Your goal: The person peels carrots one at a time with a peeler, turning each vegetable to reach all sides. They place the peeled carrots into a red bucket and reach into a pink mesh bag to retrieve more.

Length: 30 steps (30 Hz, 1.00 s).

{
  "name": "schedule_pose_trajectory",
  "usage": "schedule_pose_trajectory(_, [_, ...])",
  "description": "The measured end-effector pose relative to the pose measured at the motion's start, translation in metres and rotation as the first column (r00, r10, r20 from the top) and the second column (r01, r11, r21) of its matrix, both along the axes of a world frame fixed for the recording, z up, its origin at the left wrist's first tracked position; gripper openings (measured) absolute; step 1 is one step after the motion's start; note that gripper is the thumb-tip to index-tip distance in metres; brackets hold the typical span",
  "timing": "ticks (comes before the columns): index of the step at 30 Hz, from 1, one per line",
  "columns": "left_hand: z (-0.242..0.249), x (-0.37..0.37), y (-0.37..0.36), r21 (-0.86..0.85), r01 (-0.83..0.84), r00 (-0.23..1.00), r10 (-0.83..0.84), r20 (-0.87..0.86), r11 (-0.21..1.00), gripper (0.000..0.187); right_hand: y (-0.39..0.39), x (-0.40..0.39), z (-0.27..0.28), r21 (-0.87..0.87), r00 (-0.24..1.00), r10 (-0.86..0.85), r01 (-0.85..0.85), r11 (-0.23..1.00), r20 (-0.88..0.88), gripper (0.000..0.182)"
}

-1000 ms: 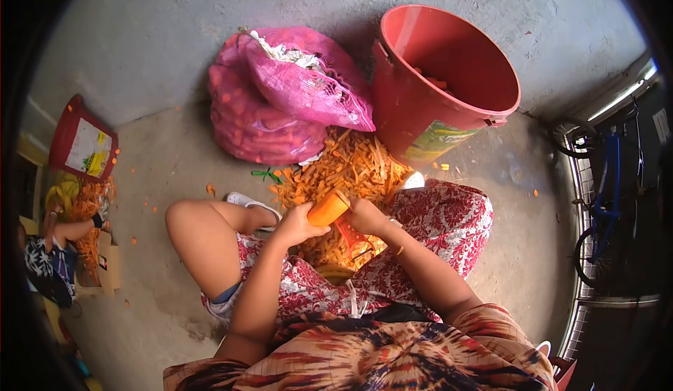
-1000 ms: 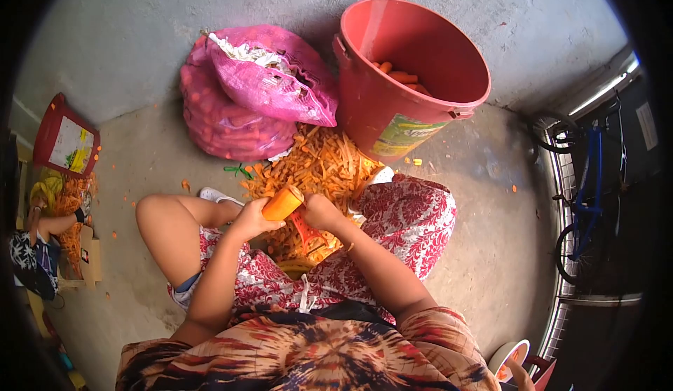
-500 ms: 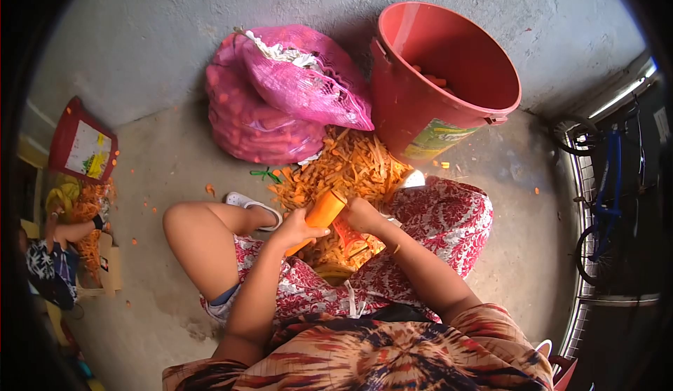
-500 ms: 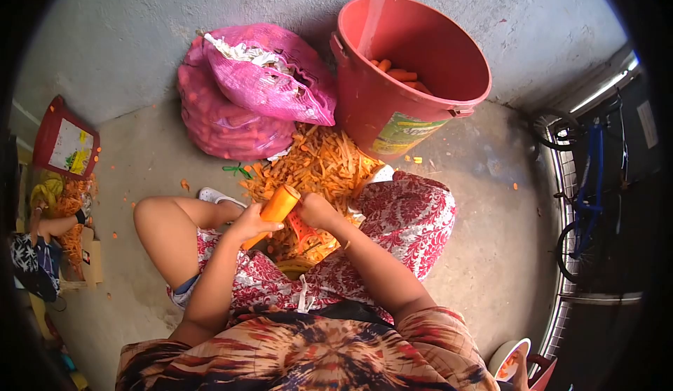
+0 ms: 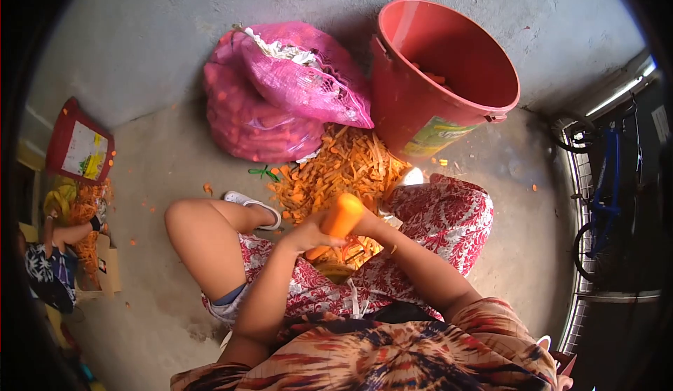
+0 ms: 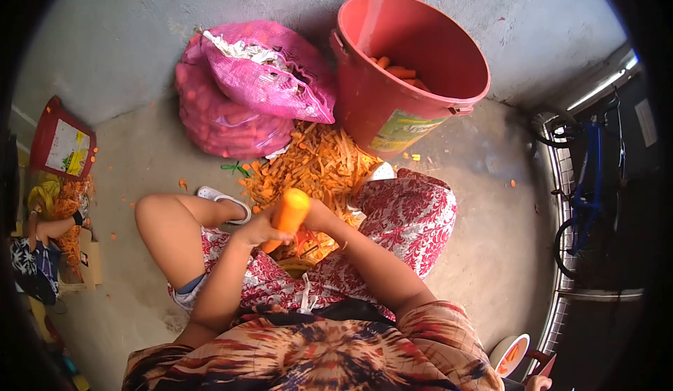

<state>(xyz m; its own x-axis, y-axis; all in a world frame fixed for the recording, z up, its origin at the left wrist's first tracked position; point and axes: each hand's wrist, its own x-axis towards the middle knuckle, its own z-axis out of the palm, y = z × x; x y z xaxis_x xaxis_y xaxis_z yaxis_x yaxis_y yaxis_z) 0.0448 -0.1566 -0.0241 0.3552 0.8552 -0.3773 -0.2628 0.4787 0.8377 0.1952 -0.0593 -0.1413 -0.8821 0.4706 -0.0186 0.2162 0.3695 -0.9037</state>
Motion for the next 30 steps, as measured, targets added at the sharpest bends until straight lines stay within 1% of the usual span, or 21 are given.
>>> schedule_pose_trajectory(1, [-0.008, -0.004, 0.0, 0.06, -0.055, 0.998, 0.056, -0.011, 0.997, 0.051, 0.002, 0.0, -0.004, 0.042, 0.983, -0.056, 0.049, 0.998, 0.177, 0.027])
schedule_pose_trajectory(2, [-0.015, -0.007, 0.001, 0.108, -0.039, 0.997, 0.046, -0.061, 0.993, 0.051, 0.002, 0.001, -0.008, 0.086, 0.932, -0.114, 0.09, 0.992, 0.344, 0.027])
schedule_pose_trajectory(3, [-0.009, -0.011, 0.004, 0.15, -0.022, 0.993, 0.039, -0.114, 0.988, 0.052, 0.001, 0.0, 0.024, 0.093, 0.913, -0.131, 0.103, 0.99, 0.385, 0.025])
schedule_pose_trajectory(4, [-0.002, -0.016, 0.004, 0.192, -0.001, 0.984, 0.035, -0.173, 0.981, 0.052, 0.005, -0.001, 0.038, 0.109, 0.91, -0.203, 0.175, 0.978, 0.362, 0.025])
schedule_pose_trajectory(6, [-0.001, -0.017, 0.005, 0.236, -0.133, 0.967, 0.178, -0.181, 0.963, 0.055, 0.018, -0.001, 0.058, 0.144, 0.884, -0.356, 0.326, 0.934, 0.303, 0.025])
schedule_pose_trajectory(8, [-0.016, -0.015, 0.004, 0.254, -0.252, 0.922, 0.311, -0.228, 0.934, 0.055, 0.033, 0.001, 0.083, -0.06, 0.743, -0.632, 0.657, 0.752, 0.22, 0.022])
schedule_pose_trajectory(10, [-0.006, -0.016, 0.004, 0.345, -0.199, 0.857, 0.334, -0.394, 0.917, 0.052, 0.054, 0.008, 0.085, -0.002, 0.598, -0.784, 0.795, 0.606, 0.165, 0.01])
schedule_pose_trajectory(12, [-0.005, -0.019, 0.004, 0.416, -0.101, 0.803, 0.321, -0.502, 0.904, 0.048, 0.064, 0.013, 0.096, -0.441, 0.504, -0.864, 0.774, 0.454, -0.006, 0.008])
schedule_pose_trajectory(13, [-0.007, -0.018, 0.004, 0.423, -0.084, 0.752, 0.336, -0.567, 0.902, 0.047, 0.065, 0.016, 0.107, -0.529, 0.505, -0.863, 0.723, 0.444, -0.034, 0.009])
schedule_pose_trajectory(16, [0.006, -0.009, 0.003, 0.435, 0.054, 0.58, 0.327, -0.747, 0.899, 0.047, 0.053, 0.003, 0.125, -0.695, 0.42, -0.895, 0.599, 0.398, -0.15, 0.011])
schedule_pose_trajectory(17, [0.008, -0.007, 0.003, 0.448, 0.07, 0.581, 0.329, -0.745, 0.891, 0.048, 0.048, -0.003, 0.128, -0.765, 0.433, -0.887, 0.514, 0.387, -0.157, 0.011])
schedule_pose_trajectory(18, [0.009, -0.004, 0.003, 0.425, 0.082, 0.557, 0.312, -0.77, 0.902, 0.049, 0.039, -0.005, 0.139, -0.737, 0.51, -0.848, 0.516, 0.436, -0.146, 0.011])
schedule_pose_trajectory(20, [0.01, 0.001, 0.002, 0.376, 0.099, 0.505, 0.279, -0.817, 0.921, 0.052, 0.032, -0.014, 0.131, -0.741, 0.543, -0.81, 0.447, 0.502, -0.221, 0.011])
schedule_pose_trajectory(21, [0.01, 0.003, 0.002, 0.386, 0.108, 0.477, 0.293, -0.829, 0.916, 0.052, 0.029, -0.017, 0.13, -0.636, 0.579, -0.787, 0.53, 0.56, -0.211, 0.012])
schedule_pose_trajectory(22, [0.01, 0.005, 0.001, 0.396, 0.118, 0.451, 0.306, -0.839, 0.911, 0.051, 0.024, -0.016, 0.14, -0.368, 0.626, -0.766, 0.684, 0.629, -0.146, 0.012])
schedule_pose_trajectory(23, [0.01, 0.006, 0.001, 0.405, 0.129, 0.425, 0.319, -0.847, 0.905, 0.051, 0.025, -0.015, 0.138, -0.291, 0.63, -0.769, 0.719, 0.631, -0.111, 0.011])
schedule_pose_trajectory(24, [0.007, 0.007, 0.0, 0.482, 0.109, 0.411, 0.402, -0.818, 0.869, 0.051, 0.028, -0.013, 0.133, -0.21, 0.629, -0.773, 0.748, 0.629, -0.076, 0.011])
schedule_pose_trajectory(26, [-0.001, 0.007, -0.001, 0.625, 0.074, 0.38, 0.557, -0.738, 0.777, 0.052, 0.042, -0.008, 0.117, -0.568, 0.513, -0.857, 0.69, 0.449, -0.054, 0.01])
schedule_pose_trajectory(27, [0.001, 0.006, -0.001, 0.649, 0.085, 0.384, 0.576, -0.721, 0.756, 0.052, 0.051, -0.003, 0.107, -0.398, 0.457, -0.887, 0.802, 0.445, -0.072, 0.012])
schedule_pose_trajectory(28, [0.006, 0.004, -0.001, 0.672, 0.096, 0.39, 0.593, -0.704, 0.734, 0.052, 0.06, 0.005, 0.105, -0.142, 0.433, -0.902, 0.893, 0.428, 0.002, 0.012])
schedule_pose_trajectory(30, [0.009, 0.004, 0.0, 0.684, 0.101, 0.389, 0.604, -0.695, 0.723, 0.052, 0.065, 0.011, 0.104, -0.266, 0.401, -0.915, 0.888, 0.376, 0.046, 0.011])
